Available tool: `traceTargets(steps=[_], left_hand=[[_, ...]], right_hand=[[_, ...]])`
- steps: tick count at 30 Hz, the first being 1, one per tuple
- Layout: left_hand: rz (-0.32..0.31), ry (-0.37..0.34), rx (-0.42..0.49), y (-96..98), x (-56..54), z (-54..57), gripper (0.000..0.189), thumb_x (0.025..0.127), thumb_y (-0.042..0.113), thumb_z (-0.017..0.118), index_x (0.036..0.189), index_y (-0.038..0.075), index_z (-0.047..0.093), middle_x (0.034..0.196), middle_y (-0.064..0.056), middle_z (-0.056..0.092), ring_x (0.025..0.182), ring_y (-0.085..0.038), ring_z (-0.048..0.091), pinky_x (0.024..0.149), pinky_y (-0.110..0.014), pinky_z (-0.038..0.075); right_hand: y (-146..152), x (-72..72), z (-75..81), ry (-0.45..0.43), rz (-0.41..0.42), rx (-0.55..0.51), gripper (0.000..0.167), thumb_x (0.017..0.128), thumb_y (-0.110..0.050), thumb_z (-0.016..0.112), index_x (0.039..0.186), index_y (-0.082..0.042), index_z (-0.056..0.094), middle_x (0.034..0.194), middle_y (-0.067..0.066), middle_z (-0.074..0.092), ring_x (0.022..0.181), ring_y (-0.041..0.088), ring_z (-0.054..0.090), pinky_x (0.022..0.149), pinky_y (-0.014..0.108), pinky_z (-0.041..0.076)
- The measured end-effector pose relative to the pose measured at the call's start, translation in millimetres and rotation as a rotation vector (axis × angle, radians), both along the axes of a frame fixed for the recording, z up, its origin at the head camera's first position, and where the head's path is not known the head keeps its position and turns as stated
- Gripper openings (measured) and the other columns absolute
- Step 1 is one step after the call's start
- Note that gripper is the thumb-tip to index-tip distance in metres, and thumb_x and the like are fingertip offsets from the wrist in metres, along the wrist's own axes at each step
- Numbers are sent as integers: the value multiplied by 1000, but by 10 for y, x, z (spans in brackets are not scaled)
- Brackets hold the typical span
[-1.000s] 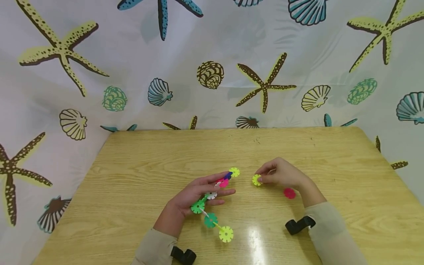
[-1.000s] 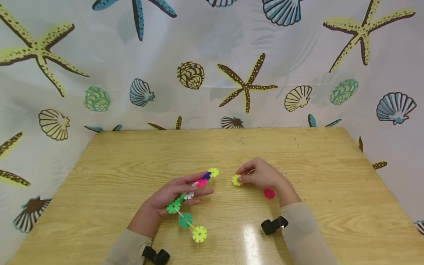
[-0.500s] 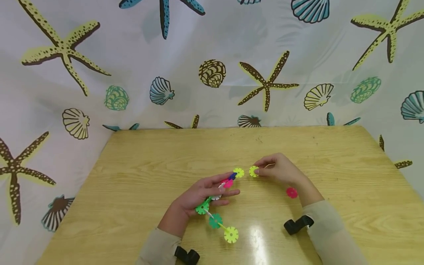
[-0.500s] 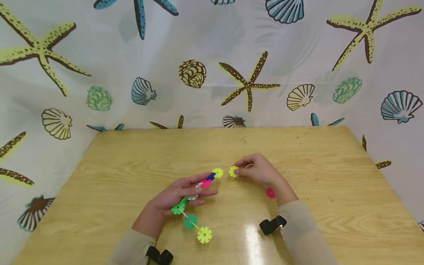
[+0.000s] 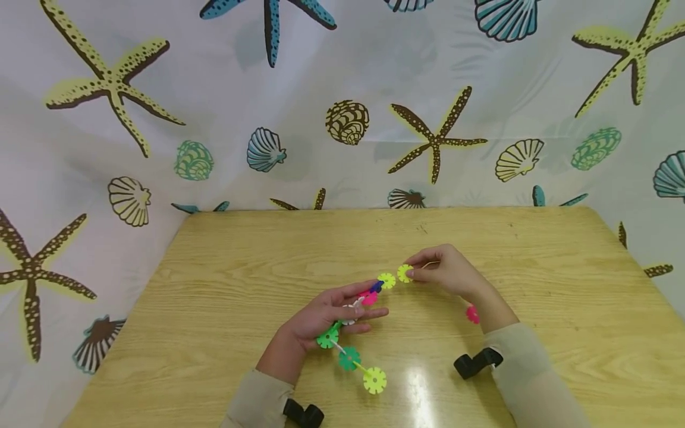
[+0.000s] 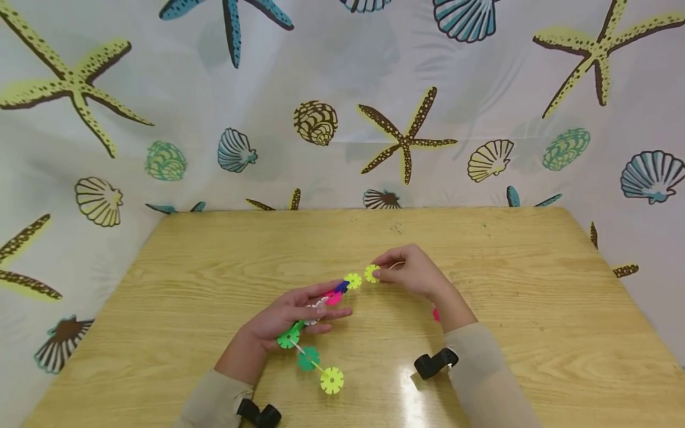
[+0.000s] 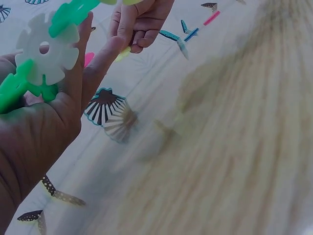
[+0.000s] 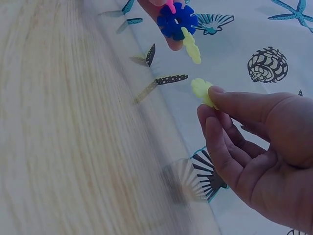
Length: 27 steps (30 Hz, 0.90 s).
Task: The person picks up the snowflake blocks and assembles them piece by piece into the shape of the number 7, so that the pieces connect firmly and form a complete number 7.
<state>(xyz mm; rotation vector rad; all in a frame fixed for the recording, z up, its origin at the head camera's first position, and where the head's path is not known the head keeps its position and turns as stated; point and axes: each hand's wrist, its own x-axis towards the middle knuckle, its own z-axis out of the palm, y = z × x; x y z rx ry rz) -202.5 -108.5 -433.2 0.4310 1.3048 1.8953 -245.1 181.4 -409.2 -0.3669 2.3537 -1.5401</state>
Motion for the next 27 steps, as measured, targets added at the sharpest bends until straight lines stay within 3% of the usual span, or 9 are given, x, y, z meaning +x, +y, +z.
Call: traceTargets(steps=[13, 27], left_hand=[[9, 12, -1, -18, 11, 11, 54, 105, 4, 43, 158, 10, 30, 163, -22, 25, 133, -23, 56, 102, -33, 54], [-13, 25, 1, -1, -4, -5, 55, 105, 2, 41, 158, 9, 28, 164, -22, 22, 132, -20, 57, 104, -33, 52]], right_hand=[[-61, -1, 54, 26, 22, -44, 26, 95, -13, 69, 116, 1, 70, 110, 19, 68, 97, 38, 71, 87, 44, 62], [-47, -10, 1, 19, 39, -115, 25, 97, -10, 65, 118, 3, 69, 113, 19, 70, 102, 42, 69, 89, 47, 60]])
